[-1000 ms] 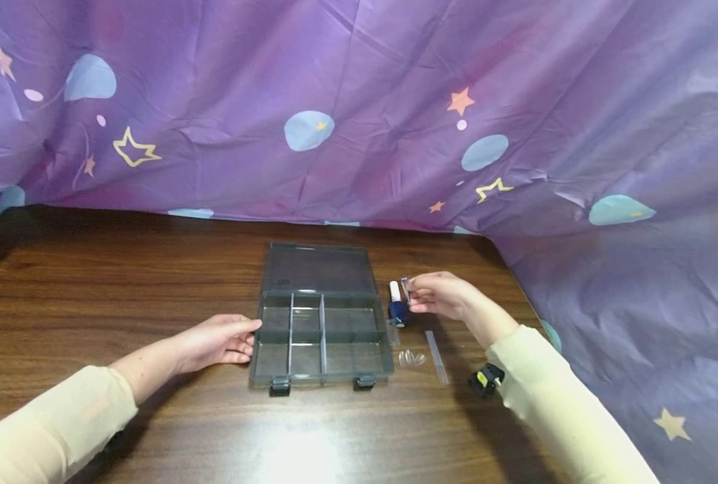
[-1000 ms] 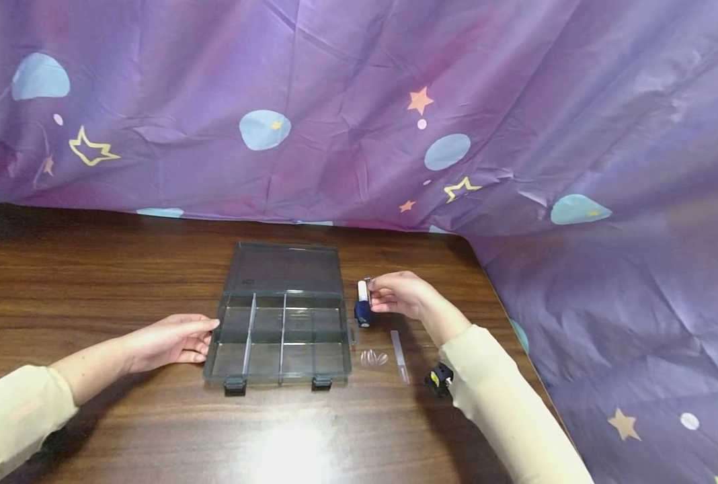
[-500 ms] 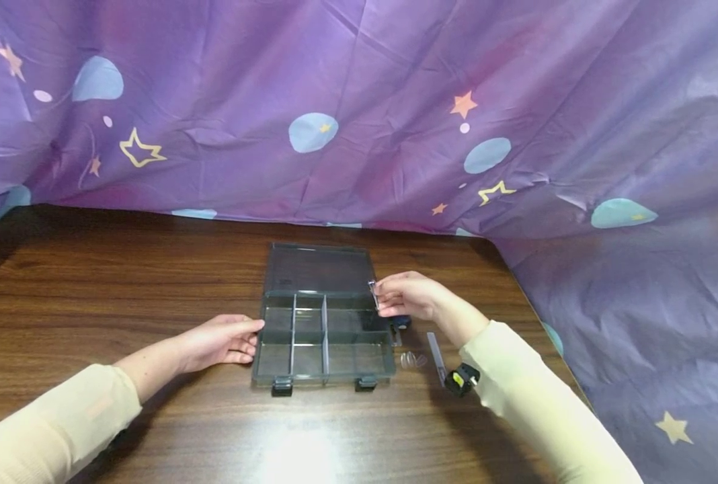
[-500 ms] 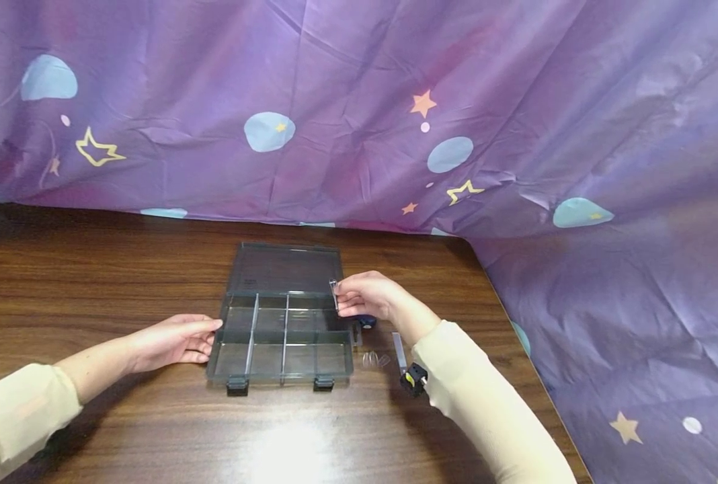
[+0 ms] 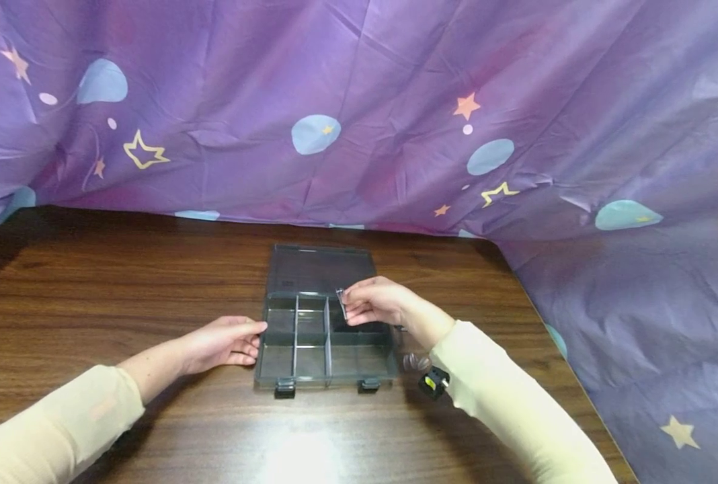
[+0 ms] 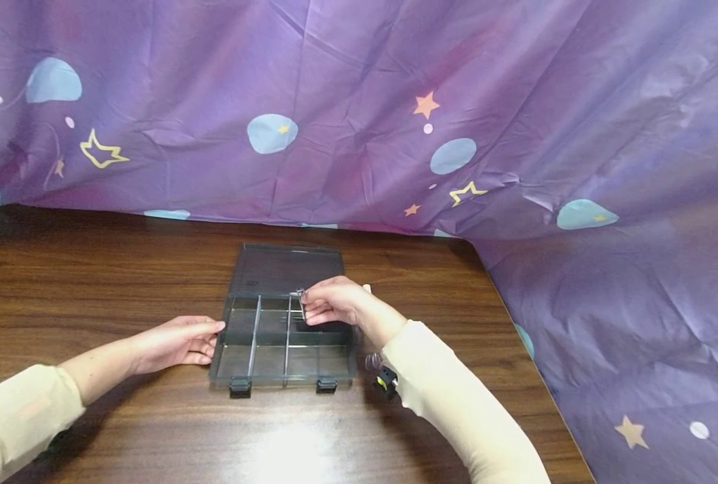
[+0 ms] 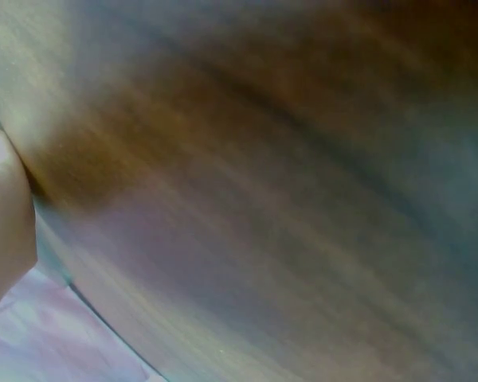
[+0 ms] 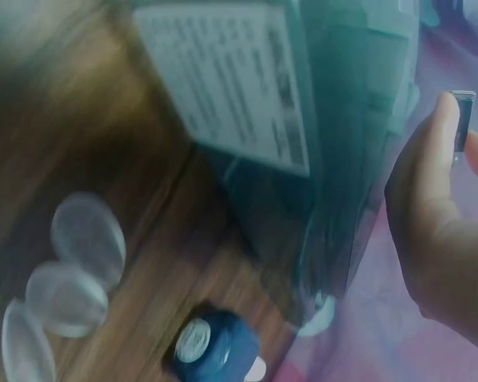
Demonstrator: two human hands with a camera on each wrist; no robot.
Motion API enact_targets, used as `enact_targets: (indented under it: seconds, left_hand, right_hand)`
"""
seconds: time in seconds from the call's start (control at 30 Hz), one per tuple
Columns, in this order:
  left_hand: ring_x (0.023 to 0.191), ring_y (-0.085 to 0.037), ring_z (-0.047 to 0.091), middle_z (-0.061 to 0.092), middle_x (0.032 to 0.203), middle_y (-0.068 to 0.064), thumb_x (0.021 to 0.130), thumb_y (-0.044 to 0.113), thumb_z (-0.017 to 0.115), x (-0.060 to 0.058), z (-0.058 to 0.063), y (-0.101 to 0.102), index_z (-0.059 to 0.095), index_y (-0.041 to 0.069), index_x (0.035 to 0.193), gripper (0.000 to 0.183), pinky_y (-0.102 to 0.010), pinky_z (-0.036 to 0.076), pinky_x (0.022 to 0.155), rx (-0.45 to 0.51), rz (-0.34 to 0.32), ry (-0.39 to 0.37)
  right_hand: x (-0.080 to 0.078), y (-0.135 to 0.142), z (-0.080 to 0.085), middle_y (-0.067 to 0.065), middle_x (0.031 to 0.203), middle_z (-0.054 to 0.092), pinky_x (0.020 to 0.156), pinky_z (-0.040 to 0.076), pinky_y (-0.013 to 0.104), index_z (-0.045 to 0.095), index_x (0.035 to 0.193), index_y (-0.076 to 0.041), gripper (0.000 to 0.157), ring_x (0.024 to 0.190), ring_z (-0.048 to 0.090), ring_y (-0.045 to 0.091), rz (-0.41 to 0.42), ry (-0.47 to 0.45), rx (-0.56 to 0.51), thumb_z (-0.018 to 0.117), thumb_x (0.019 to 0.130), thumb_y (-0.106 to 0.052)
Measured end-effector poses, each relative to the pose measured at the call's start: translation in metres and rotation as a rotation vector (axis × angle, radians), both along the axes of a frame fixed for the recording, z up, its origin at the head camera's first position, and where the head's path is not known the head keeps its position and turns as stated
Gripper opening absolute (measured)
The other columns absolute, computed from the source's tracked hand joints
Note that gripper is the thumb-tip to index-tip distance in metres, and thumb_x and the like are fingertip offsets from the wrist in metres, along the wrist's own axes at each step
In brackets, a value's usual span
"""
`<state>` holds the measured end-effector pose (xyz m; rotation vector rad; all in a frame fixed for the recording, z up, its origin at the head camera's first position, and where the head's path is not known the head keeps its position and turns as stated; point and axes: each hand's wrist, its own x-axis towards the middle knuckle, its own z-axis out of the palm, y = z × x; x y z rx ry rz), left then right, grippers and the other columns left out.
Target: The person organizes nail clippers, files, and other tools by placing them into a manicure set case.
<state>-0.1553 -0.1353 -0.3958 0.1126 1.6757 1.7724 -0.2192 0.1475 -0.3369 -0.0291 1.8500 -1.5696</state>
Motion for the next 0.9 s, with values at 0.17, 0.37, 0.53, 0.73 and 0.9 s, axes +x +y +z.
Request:
enact_targets:
  seconds: [0.17, 0.37, 0.53, 0.73, 0.9]
  left_hand:
    - [0.070, -0.002, 0.056, 0.053, 0.077, 0.007, 0.095, 0.024, 0.046, 0.000, -0.001, 0.000, 0.047, 0.013, 0.088, 0.014, -0.016, 0.053, 0.069, 0.001, -0.002, 0.005]
    - [0.070, -0.002, 0.056, 0.053, 0.079, 0.006, 0.095, 0.026, 0.048, 0.000, 0.000, 0.000, 0.046, 0.011, 0.090, 0.015, -0.017, 0.053, 0.070, -0.004, -0.004, 0.012]
    - [0.070, -0.003, 0.055, 0.052, 0.079, 0.006, 0.095, 0.025, 0.048, 0.000, 0.001, 0.002, 0.046, 0.011, 0.091, 0.015, -0.017, 0.053, 0.070, -0.016, 0.001, 0.010]
    - [0.071, -0.003, 0.055, 0.053, 0.079, 0.006, 0.095, 0.024, 0.046, 0.000, 0.001, 0.003, 0.047, 0.012, 0.089, 0.014, -0.017, 0.053, 0.070, -0.017, 0.004, 0.015]
    - [0.071, -0.003, 0.055, 0.052, 0.079, 0.005, 0.095, 0.024, 0.046, 0.000, 0.002, 0.002, 0.046, 0.011, 0.090, 0.014, -0.017, 0.053, 0.070, -0.028, 0.004, 0.011]
  right_hand:
    - [0.001, -0.013, -0.005, -0.002, 0.059, 0.059, 0.058, 0.056, 0.021, 0.053, 0.091, -0.003, 0.010, 0.057, 0.061, 0.007, -0.001, -0.009, 0.019, 0.044, 0.087, 0.000]
    - [0.004, -0.021, -0.008, -0.002, 0.058, 0.059, 0.057, 0.055, 0.020, 0.053, 0.088, -0.004, 0.009, 0.055, 0.060, 0.007, -0.013, -0.014, 0.025, 0.044, 0.087, 0.000]
    - [0.005, -0.024, -0.013, -0.002, 0.056, 0.058, 0.055, 0.055, 0.019, 0.054, 0.086, -0.004, 0.009, 0.053, 0.060, 0.007, -0.028, -0.026, 0.044, 0.046, 0.087, 0.000]
    - [0.005, -0.026, -0.012, -0.002, 0.057, 0.057, 0.055, 0.055, 0.019, 0.054, 0.089, -0.003, 0.007, 0.053, 0.059, 0.007, -0.037, -0.025, 0.059, 0.048, 0.087, 0.000]
    - [0.006, -0.024, -0.011, -0.001, 0.058, 0.058, 0.056, 0.055, 0.019, 0.054, 0.098, 0.003, 0.013, 0.054, 0.060, 0.008, -0.028, -0.022, 0.058, 0.046, 0.088, -0.001]
